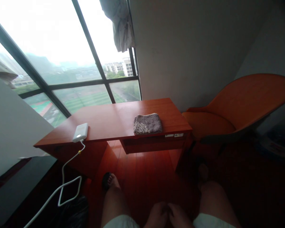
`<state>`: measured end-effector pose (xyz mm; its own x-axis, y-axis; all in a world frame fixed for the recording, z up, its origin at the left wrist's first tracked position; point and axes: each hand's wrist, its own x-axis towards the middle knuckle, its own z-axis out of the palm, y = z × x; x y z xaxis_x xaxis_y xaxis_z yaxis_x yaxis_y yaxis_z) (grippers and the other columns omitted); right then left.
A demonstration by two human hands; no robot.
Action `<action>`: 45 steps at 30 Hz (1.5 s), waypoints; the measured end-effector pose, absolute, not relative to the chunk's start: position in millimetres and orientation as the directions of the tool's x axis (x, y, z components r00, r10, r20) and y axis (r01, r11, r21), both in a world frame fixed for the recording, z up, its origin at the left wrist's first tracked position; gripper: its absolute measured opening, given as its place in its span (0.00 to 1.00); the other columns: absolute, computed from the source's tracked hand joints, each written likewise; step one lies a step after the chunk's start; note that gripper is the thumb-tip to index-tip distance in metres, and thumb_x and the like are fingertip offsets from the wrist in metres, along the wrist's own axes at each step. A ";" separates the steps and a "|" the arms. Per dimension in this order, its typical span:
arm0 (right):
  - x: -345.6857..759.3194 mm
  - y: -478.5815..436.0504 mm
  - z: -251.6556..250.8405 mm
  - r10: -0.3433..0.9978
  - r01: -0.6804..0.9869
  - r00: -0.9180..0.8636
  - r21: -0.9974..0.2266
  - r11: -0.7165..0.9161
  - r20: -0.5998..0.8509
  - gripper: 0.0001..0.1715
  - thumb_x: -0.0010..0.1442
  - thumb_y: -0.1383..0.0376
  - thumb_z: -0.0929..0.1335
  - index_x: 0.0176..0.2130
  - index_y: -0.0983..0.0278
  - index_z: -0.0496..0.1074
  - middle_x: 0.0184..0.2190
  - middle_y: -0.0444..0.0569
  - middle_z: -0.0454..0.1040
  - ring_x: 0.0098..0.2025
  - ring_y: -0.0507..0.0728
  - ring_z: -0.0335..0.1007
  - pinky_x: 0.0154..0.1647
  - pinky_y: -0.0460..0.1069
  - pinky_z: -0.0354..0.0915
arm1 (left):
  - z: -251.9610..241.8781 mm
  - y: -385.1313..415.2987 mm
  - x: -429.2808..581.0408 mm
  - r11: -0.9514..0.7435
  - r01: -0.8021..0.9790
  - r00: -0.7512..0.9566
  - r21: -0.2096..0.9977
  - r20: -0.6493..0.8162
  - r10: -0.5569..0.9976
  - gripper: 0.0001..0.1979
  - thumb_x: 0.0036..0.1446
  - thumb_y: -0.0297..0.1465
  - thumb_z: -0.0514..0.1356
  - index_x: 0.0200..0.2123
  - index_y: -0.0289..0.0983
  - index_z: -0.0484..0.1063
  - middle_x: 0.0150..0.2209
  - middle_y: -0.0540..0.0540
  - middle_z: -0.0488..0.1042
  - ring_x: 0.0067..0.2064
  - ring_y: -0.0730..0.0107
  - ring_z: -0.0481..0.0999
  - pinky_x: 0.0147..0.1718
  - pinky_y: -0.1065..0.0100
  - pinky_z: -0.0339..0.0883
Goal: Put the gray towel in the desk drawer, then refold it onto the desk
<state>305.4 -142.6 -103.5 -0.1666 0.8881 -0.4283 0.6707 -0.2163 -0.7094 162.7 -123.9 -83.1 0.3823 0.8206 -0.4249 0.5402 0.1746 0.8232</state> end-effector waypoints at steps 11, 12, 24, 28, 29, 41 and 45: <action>306.2 -143.6 -107.4 0.889 0.641 -0.158 -0.729 -0.238 -0.429 0.22 0.54 0.69 0.59 0.44 0.61 0.75 0.46 0.55 0.78 0.51 0.59 0.73 0.53 0.53 0.63 | -88.2 -124.9 163.1 0.163 0.557 0.368 0.814 -0.418 0.831 0.15 0.45 0.25 0.49 0.31 0.35 0.75 0.35 0.46 0.79 0.39 0.66 0.75 0.37 0.68 0.63; 306.2 -143.7 -106.7 0.889 0.641 -0.158 -0.730 -0.239 -0.430 0.23 0.54 0.69 0.59 0.44 0.61 0.75 0.46 0.55 0.78 0.51 0.59 0.73 0.53 0.53 0.63 | -88.1 -125.0 163.0 0.164 0.555 0.369 0.816 -0.417 0.831 0.15 0.45 0.25 0.49 0.31 0.35 0.75 0.35 0.46 0.79 0.38 0.66 0.75 0.37 0.68 0.63; 305.3 -143.0 -100.5 0.887 0.640 -0.167 -0.732 -0.234 -0.430 0.24 0.54 0.69 0.59 0.45 0.61 0.75 0.47 0.55 0.78 0.51 0.59 0.73 0.54 0.53 0.63 | -93.0 -124.4 161.4 0.139 0.557 0.396 0.819 -0.409 0.822 0.16 0.46 0.24 0.49 0.33 0.36 0.75 0.37 0.46 0.79 0.41 0.65 0.75 0.40 0.67 0.64; 305.5 -143.1 -105.3 0.892 0.642 -0.174 -0.735 -0.219 -0.417 0.24 0.54 0.69 0.58 0.46 0.62 0.75 0.48 0.56 0.78 0.52 0.59 0.73 0.54 0.53 0.63 | -93.1 -125.0 160.3 0.122 0.548 0.402 0.827 -0.389 0.829 0.16 0.45 0.24 0.49 0.34 0.36 0.75 0.37 0.46 0.79 0.39 0.66 0.75 0.40 0.68 0.64; 305.5 -143.3 -106.7 0.892 0.643 -0.174 -0.734 -0.217 -0.417 0.24 0.55 0.69 0.58 0.45 0.62 0.75 0.47 0.56 0.78 0.51 0.59 0.73 0.54 0.53 0.63 | -92.5 -125.1 160.3 0.129 0.550 0.397 0.825 -0.395 0.829 0.16 0.46 0.25 0.49 0.34 0.35 0.75 0.37 0.46 0.79 0.39 0.66 0.75 0.40 0.68 0.64; 303.0 -142.4 -105.5 0.896 0.627 -0.192 -0.753 -0.201 -0.400 0.23 0.57 0.66 0.58 0.46 0.61 0.75 0.47 0.55 0.79 0.50 0.59 0.74 0.53 0.52 0.64 | -78.8 -123.2 156.4 0.024 0.662 0.388 0.749 -0.371 0.844 0.15 0.49 0.25 0.50 0.34 0.36 0.75 0.37 0.46 0.78 0.40 0.67 0.74 0.40 0.68 0.64; 303.0 -142.5 -109.0 0.894 0.637 -0.202 -0.747 -0.191 -0.401 0.23 0.56 0.67 0.58 0.45 0.60 0.75 0.46 0.55 0.79 0.50 0.60 0.74 0.53 0.53 0.64 | -63.5 -98.7 145.4 -0.021 0.666 0.306 0.746 -0.247 0.920 0.19 0.50 0.23 0.50 0.43 0.38 0.74 0.45 0.45 0.77 0.47 0.64 0.74 0.49 0.65 0.64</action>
